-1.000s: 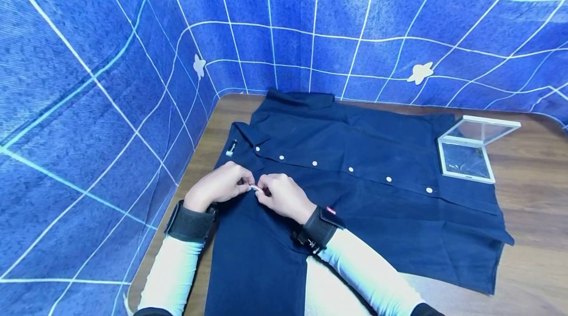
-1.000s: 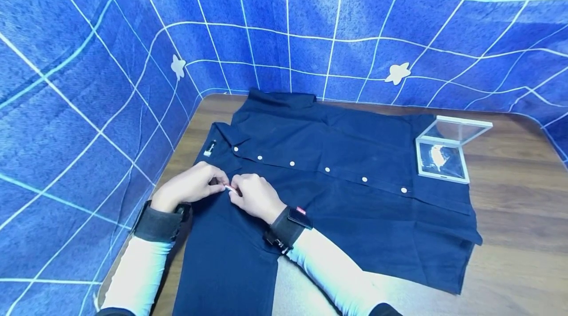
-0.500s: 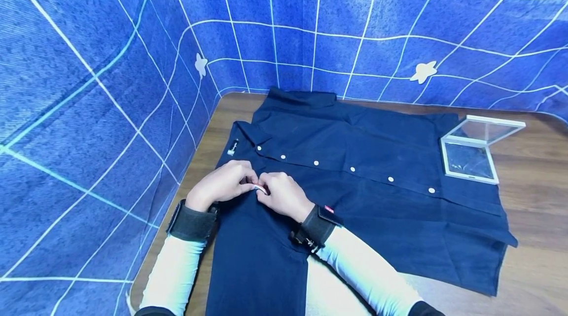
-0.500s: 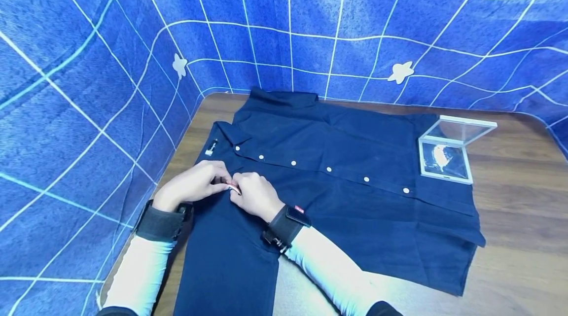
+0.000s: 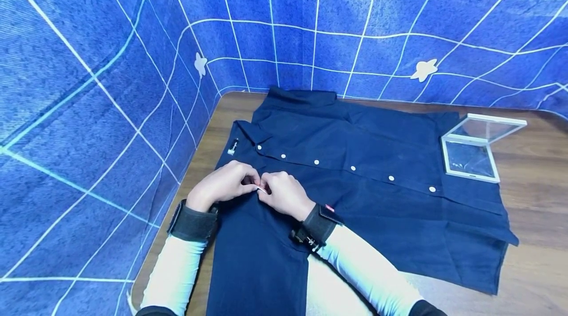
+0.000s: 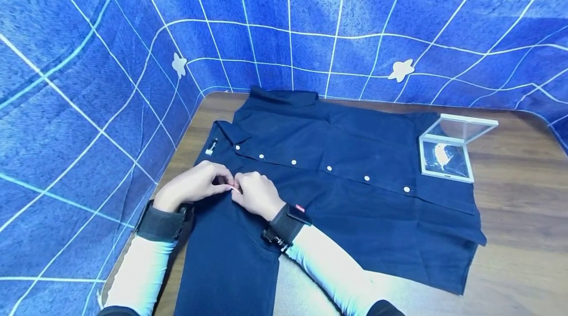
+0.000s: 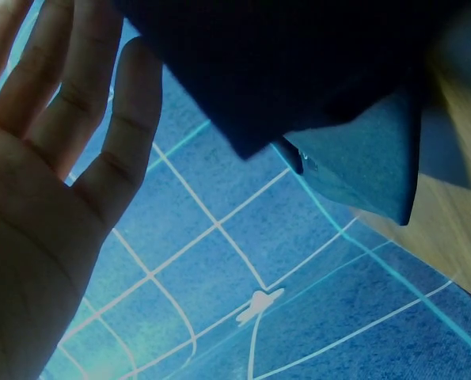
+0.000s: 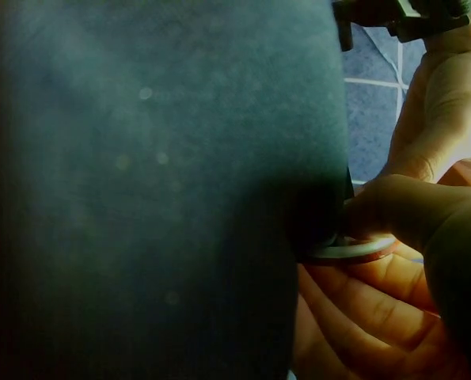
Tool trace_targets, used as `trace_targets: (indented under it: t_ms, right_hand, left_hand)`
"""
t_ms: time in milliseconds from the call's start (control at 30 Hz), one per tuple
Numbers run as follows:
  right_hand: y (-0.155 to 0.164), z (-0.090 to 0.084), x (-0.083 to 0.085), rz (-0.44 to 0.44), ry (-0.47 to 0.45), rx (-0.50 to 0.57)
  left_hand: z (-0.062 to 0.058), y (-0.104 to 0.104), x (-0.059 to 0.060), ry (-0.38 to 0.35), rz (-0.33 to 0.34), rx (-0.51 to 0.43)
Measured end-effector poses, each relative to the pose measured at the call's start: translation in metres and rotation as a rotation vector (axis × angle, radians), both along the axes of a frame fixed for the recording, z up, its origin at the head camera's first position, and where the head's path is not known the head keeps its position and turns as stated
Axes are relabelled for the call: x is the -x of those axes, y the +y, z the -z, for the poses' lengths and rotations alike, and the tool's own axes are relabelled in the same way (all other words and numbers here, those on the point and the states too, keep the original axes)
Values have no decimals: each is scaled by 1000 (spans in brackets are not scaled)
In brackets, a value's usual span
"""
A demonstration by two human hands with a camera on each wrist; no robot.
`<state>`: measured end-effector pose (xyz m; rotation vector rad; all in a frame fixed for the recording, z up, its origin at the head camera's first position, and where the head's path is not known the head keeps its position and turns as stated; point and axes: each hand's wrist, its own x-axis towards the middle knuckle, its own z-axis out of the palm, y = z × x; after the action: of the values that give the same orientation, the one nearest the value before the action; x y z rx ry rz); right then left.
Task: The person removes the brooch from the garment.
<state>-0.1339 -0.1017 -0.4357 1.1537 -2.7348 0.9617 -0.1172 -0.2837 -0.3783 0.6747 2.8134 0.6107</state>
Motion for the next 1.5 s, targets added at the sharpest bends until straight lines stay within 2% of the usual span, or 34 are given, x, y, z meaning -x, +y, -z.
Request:
trace_targets:
  t_ms: [400, 667, 1067, 1500]
  right_hand:
    - [1, 0, -1, -32, -2, 42]
    - [1, -1, 0, -21, -19, 23]
    - [1, -2, -1, -10, -5, 11]
    - [1, -2, -2, -6, -34, 1]
  left_hand:
    - [1, -1, 2, -15, 21, -15]
    - [-2, 0, 1, -26, 13, -13]
    - [0, 0, 1, -23, 9, -8]
    - [2, 0, 1, -17, 13, 6]
